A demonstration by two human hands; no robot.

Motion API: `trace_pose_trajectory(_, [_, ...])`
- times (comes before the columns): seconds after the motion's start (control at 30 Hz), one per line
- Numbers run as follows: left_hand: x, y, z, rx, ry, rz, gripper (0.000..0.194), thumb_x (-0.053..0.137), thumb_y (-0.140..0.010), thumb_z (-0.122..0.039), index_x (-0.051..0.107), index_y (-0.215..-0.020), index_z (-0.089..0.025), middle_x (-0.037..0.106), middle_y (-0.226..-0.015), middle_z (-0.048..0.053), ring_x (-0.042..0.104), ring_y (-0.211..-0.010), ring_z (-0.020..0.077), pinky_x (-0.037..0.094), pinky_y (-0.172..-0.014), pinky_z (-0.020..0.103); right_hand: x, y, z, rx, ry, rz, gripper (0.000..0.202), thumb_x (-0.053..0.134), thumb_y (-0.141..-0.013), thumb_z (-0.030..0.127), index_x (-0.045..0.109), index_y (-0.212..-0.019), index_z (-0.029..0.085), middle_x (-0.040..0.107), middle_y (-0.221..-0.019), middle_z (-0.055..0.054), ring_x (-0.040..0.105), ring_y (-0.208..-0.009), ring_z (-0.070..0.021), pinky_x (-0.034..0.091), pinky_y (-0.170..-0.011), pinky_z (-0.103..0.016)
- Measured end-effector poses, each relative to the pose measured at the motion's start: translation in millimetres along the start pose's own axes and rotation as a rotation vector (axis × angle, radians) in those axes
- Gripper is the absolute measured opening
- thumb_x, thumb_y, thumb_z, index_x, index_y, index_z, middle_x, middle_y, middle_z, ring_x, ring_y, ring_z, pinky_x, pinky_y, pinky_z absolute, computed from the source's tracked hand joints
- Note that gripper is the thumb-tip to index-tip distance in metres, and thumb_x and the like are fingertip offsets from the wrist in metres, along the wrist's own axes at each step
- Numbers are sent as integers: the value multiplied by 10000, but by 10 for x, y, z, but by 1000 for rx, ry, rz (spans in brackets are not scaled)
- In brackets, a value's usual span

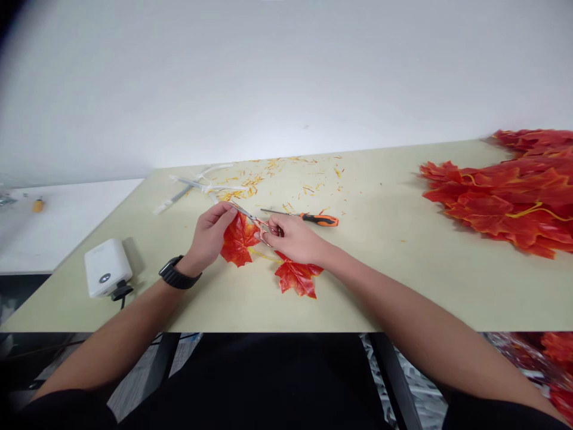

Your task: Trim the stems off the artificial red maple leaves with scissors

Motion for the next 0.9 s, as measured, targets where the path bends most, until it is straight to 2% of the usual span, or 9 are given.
trace_pose_trajectory(0.27, [7,-7,-26,38,-55,7,198,628,-934,-332,618,-785,-202,616,-826,6,532,-761,144,448,-730,259,10,-2,13,-12,-21,3,363,575,-930,421,366,-719,211,420,-685,31,373,-649,-121,288,-611,-280])
trace_pose_trajectory(0.9, [28,1,0,40,-90,25,222,604,-955,-341,587,-781,-205,571,-765,-3,488,-698,140,407,-672,264,43,7,-5,0,19,-7,380,570,-938,428,357,-710,210,412,-659,39,356,-606,-110,280,-581,-285])
Point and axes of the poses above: each hand's wrist, its own y-axis away from the middle knuckle, its own x-axis out of the palm, z = x × y, the point moved 10 cm from there along -y, towards the middle knuckle
